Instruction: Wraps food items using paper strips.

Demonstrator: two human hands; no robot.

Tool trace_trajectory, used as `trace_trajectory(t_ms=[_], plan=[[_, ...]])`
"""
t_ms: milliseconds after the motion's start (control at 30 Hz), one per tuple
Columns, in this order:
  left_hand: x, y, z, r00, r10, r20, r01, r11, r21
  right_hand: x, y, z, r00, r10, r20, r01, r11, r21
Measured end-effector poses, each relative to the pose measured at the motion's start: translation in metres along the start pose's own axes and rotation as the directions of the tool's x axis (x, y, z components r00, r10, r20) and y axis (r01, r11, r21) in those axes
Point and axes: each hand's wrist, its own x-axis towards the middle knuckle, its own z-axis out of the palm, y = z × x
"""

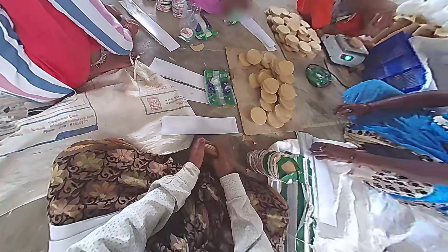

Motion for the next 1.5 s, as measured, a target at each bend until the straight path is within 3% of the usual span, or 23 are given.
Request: trace_trajectory(t_ms=[67, 133, 200, 233, 267, 367, 433, 533, 633, 733, 900, 1033, 1100, 1200, 1333, 1500], plan=[[-0.005, -0.003, 0.001, 0.992, -0.001, 0.127, -0.006, 0.998, 0.055, 0.004, -0.006, -0.001, 0.996, -0.04, 0.079, 0.055, 0.979, -0.194], [-0.009, -0.005, -0.005, 0.973, 0.154, 0.169, -0.175, 0.977, 0.119, 0.002, 0.0, 0.002, 0.992, -0.121, -0.021, 0.116, 0.979, -0.169], [-0.005, 0.004, -0.024, 0.9, 0.432, 0.065, -0.433, 0.864, 0.257, 0.005, 0.011, 0.005, 0.958, -0.176, -0.224, 0.181, 0.984, 0.0], [-0.003, 0.01, -0.039, 0.844, 0.534, -0.054, -0.486, 0.803, 0.346, 0.005, 0.014, 0.005, 0.958, -0.14, -0.252, 0.168, 0.981, 0.097], [0.0, 0.016, -0.058, 0.815, 0.553, -0.171, -0.447, 0.789, 0.421, 0.004, 0.019, 0.004, 0.966, -0.108, -0.234, 0.14, 0.982, 0.123], [0.022, 0.027, -0.115, 0.886, 0.273, -0.375, -0.09, 0.894, 0.439, 0.007, 0.02, -0.002, 0.997, -0.027, -0.075, 0.028, 0.999, 0.016], [0.039, 0.027, -0.133, 0.914, 0.082, -0.398, 0.093, 0.912, 0.4, 0.008, 0.016, -0.004, 0.995, -0.022, -0.095, 0.026, 0.998, 0.051], [0.054, 0.035, -0.135, 0.936, -0.072, -0.345, 0.214, 0.894, 0.394, 0.009, 0.012, -0.003, 0.979, -0.089, -0.183, 0.096, 0.995, 0.032], [0.067, 0.04, -0.132, 0.953, -0.098, -0.288, 0.201, 0.913, 0.356, 0.012, 0.006, -0.014, 0.998, 0.02, 0.052, -0.012, 0.989, -0.15], [0.072, 0.037, -0.136, 0.979, -0.067, -0.192, 0.121, 0.951, 0.284, 0.02, 0.005, -0.016, 1.0, -0.016, -0.018, 0.016, 1.0, -0.01], [0.071, 0.043, -0.142, 0.985, -0.083, -0.153, 0.129, 0.939, 0.318, 0.07, -0.023, -0.007, 0.954, -0.213, -0.213, 0.258, 0.942, 0.213], [0.074, 0.049, -0.143, 0.984, -0.093, -0.149, 0.143, 0.918, 0.37, 0.113, -0.017, 0.019, 0.984, -0.178, -0.03, 0.181, 0.974, 0.139], [0.077, 0.053, -0.141, 0.988, -0.056, -0.143, 0.106, 0.923, 0.37, 0.122, -0.01, 0.027, 0.984, -0.181, -0.008, 0.18, 0.977, 0.112], [0.075, 0.063, -0.126, 0.994, 0.047, -0.102, -0.005, 0.926, 0.378, 0.122, -0.002, 0.027, 0.983, -0.17, -0.074, 0.183, 0.957, 0.227], [0.068, 0.073, -0.087, 0.982, 0.183, 0.052, -0.188, 0.89, 0.415, 0.121, 0.004, 0.029, 0.981, -0.148, -0.121, 0.18, 0.932, 0.314], [0.075, 0.053, -0.064, 0.874, 0.456, 0.169, -0.477, 0.736, 0.481, 0.114, 0.001, 0.032, 0.985, 0.0, -0.172, 0.077, 0.894, 0.442]])
